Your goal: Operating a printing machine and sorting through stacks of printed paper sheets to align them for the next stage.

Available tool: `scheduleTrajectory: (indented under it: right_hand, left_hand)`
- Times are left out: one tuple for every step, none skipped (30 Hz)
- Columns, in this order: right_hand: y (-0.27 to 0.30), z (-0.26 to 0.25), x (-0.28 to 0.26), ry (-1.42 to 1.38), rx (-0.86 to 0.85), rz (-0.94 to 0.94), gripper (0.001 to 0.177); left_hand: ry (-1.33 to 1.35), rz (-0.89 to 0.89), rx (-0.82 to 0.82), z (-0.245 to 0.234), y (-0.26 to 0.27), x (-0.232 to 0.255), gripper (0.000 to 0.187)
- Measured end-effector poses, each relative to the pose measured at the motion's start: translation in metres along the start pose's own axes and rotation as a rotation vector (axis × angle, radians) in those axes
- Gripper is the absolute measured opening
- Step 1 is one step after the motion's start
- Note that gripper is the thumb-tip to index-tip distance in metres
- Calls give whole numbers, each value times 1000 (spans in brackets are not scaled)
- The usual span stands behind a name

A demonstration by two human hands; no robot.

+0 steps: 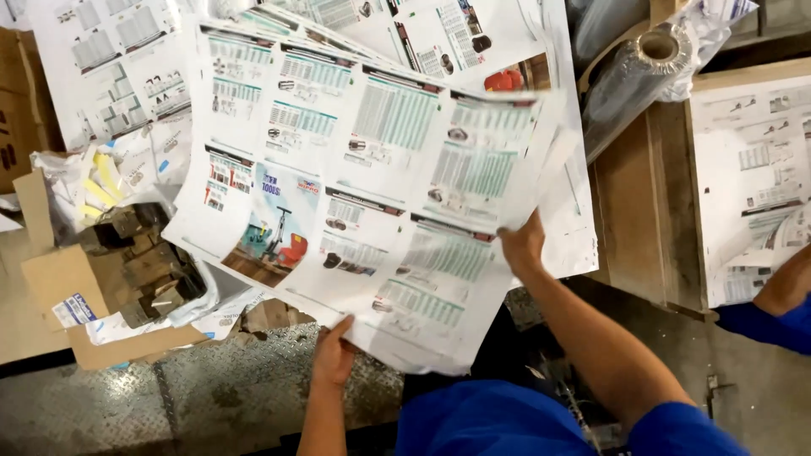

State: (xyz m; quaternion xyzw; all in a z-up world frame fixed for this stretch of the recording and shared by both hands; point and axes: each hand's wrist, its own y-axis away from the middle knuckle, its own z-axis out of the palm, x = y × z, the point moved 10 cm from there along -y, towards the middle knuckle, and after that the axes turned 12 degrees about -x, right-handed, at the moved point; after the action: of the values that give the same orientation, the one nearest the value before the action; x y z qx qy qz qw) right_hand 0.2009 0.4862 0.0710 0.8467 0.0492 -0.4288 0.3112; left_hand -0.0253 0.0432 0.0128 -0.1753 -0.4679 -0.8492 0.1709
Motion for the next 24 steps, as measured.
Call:
scheduleTrajectory:
  right_hand:
    - [-22, -17, -7, -4, 18, -13, 83]
    - [-45, -30, -16, -9, 26, -31, 86]
    - [-53, -47, -28, -1, 6, -39, 86]
    - [-66, -63, -53, 98, -3, -99, 84]
    - [-79, -77, -79, 196, -10, -162, 82]
    - [-91, -92, -89, 207, -30, -180, 82]
    - [-104, -105, -104, 265, -54, -245, 83]
    - [-115, -116, -119, 319, -76, -309, 84]
    - [-129, -125, -126, 326, -93, -324, 84]
    - [-141, -137, -138, 435, -90, -378, 78]
    - [-155, -148, -149, 544, -86, -432, 73]
    - [-164, -153, -169, 554, -101, -442, 73]
    - [-172, -155, -190, 668, -99, -473, 73]
    - [-178, -157, -208, 781, -97, -500, 74]
    - [-193, -159, -223, 789, -113, -506, 74]
    - [-200, -153, -248, 931, -90, -623, 75]
    - [-207, -146, -271, 1070, -65, -743, 76]
    - [-190, -132, -308, 1070, -70, -752, 76]
    - [-181, -121, -337, 1062, -115, -647, 73]
    - [-169, -115, -359, 1052, -158, -531, 70]
    - [-179, -109, -357, 1052, -162, -527, 70]
    - [-183, -111, -362, 1142, -21, -586, 44]
    - [-185, -111, -366, 1230, 122, -644, 20]
    - [-179, -103, -353, 1233, 130, -628, 20]
  left_hand:
    - [-39, -75, 53, 8, -1, -17, 43]
    - [-74, -143, 113, 15, 1, -33, 39]
    - [-59, -132, 126, 3, -16, -56, 39]
    - [187, -65, -136, 20, -41, -75, 29]
    - [425, 11, -403, 37, -61, -85, 21]
    - [441, 34, -396, 29, -76, -100, 21]
    - [622, 78, -576, 38, -88, -107, 25]
    - [797, 126, -760, 42, -96, -109, 30]
    - [805, 150, -756, 71, -86, -89, 30]
    - [731, 127, -335, 70, -91, -90, 31]
    - [643, 100, 84, 65, -81, -89, 33]
    - [659, 109, 92, 53, -98, -101, 33]
    - [630, 107, 170, 34, -113, -116, 28]
    - [598, 101, 251, 14, -125, -132, 23]
    - [612, 105, 263, 14, -131, -146, 23]
    - [588, 125, 228, 16, -139, -151, 20]
    - [563, 144, 194, 19, -148, -157, 17]
    - [569, 151, 198, 42, -146, -160, 17]
    - [544, 68, 162, 72, -147, -170, 18]
    - [512, -23, 127, 100, -144, -182, 19]
    - [511, -26, 132, 127, -145, -186, 19]
    - [594, -23, 74, 160, -146, -191, 13]
    - [679, -21, 16, 193, -146, -195, 7]
    - [672, -36, 12, 212, -153, -206, 7]
